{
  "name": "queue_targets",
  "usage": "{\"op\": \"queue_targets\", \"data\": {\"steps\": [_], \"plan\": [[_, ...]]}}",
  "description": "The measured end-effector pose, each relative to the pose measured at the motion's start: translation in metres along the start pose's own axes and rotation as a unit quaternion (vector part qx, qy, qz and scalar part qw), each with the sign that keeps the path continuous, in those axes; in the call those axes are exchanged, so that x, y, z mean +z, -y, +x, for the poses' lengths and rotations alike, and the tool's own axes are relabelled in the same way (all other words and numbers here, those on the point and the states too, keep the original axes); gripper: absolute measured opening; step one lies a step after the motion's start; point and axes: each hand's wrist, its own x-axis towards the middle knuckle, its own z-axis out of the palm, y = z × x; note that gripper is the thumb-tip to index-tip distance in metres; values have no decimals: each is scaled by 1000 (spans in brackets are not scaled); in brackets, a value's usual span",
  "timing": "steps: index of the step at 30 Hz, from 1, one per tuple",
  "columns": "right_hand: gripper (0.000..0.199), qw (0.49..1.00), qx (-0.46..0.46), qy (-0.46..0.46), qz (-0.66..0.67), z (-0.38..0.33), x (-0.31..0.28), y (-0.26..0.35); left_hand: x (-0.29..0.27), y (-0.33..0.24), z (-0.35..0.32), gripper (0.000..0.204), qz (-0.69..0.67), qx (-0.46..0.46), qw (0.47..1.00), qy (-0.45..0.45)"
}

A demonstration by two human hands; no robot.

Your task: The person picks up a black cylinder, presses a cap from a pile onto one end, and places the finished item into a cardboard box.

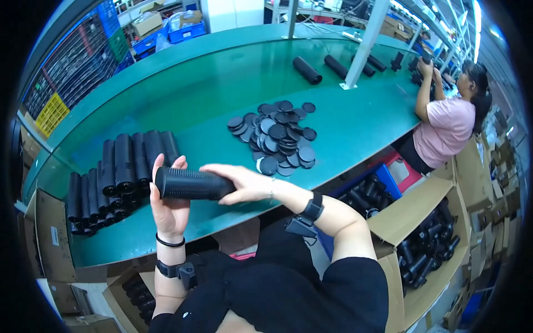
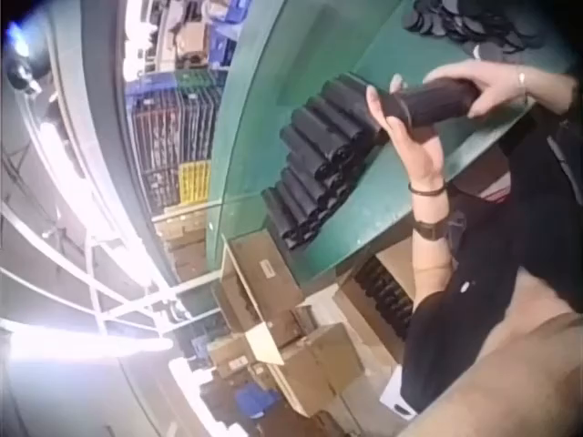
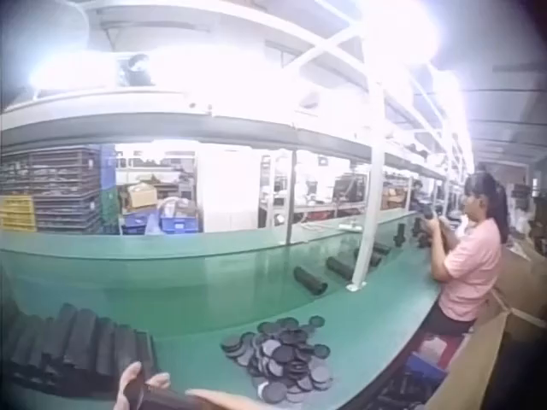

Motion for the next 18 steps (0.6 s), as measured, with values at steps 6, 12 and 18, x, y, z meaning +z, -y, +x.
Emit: {"op": "queue_targets", "data": {"steps": [6,12,18], "plan": [[70,961,151,-225,-59,36,-93,-28,-40,15,-23,40,275,29,961,-25],[74,873,290,-347,-181,84,-222,-165,-80,36,-50,7,439,-56,890,-108],[73,813,382,-280,-339,82,-265,-244,-74,43,-50,6,475,-7,872,-118]]}}
